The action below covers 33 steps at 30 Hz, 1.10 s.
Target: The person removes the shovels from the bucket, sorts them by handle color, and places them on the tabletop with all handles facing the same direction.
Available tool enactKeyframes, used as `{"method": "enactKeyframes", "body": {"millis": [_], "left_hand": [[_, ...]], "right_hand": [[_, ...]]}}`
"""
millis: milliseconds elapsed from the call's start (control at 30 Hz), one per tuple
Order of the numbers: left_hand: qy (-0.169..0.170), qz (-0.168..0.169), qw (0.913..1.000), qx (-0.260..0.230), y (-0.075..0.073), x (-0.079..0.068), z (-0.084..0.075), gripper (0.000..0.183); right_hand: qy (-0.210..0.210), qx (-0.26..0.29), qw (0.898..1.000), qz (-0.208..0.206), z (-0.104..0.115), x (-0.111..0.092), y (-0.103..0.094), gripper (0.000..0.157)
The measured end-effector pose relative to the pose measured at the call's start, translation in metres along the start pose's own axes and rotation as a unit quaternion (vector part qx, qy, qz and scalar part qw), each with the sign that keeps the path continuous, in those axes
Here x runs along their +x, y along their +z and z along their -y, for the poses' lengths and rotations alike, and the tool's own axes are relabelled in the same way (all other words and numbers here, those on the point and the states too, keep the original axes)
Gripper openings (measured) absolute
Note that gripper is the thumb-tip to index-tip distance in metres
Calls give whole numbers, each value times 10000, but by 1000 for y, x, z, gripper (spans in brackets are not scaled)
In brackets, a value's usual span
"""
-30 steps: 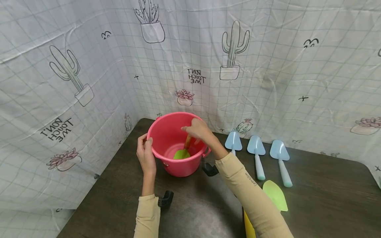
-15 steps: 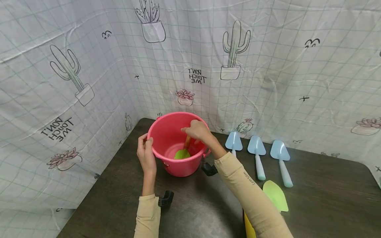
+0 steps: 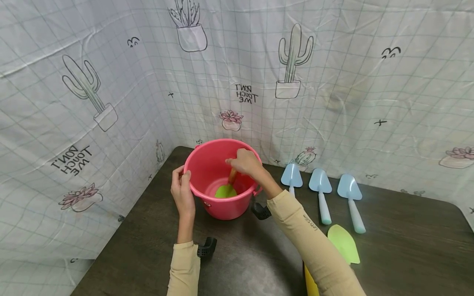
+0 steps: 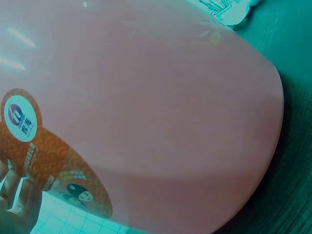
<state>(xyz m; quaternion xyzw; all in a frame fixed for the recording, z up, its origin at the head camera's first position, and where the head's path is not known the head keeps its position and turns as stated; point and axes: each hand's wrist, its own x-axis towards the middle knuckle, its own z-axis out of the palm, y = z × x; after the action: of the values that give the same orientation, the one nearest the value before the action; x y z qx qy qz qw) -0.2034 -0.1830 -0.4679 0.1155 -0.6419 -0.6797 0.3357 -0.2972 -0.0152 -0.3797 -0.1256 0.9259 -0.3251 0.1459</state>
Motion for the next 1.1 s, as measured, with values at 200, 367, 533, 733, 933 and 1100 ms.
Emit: {"method": "enactKeyframes", "body": {"millis": [200, 367, 533, 733, 933, 1100], "left_hand": [[-38, -13, 10000, 5, 0, -1, 0, 36], [-40, -23, 10000, 41, 0, -1, 2, 36], [-17, -9, 10000, -46, 0, 0, 2, 36], [-4, -24, 9999, -122, 1, 1, 1, 36], [56, -70, 9997, -229, 1, 1, 1, 34], [91, -83, 9996, -241, 2, 1, 1, 33]], "right_hand": [[-249, 157, 9995, -116, -2, -1, 1, 37], [-400, 299, 9985, -203, -3, -4, 1, 30], [-726, 363, 9961, -359, -3, -6, 1, 23], [-1153, 363, 9917, -441, -4, -6, 0, 19], [-1172, 522, 9916, -180, -4, -4, 0, 19], [-1266, 723, 9884, 429, -6, -3, -2, 21]]}}
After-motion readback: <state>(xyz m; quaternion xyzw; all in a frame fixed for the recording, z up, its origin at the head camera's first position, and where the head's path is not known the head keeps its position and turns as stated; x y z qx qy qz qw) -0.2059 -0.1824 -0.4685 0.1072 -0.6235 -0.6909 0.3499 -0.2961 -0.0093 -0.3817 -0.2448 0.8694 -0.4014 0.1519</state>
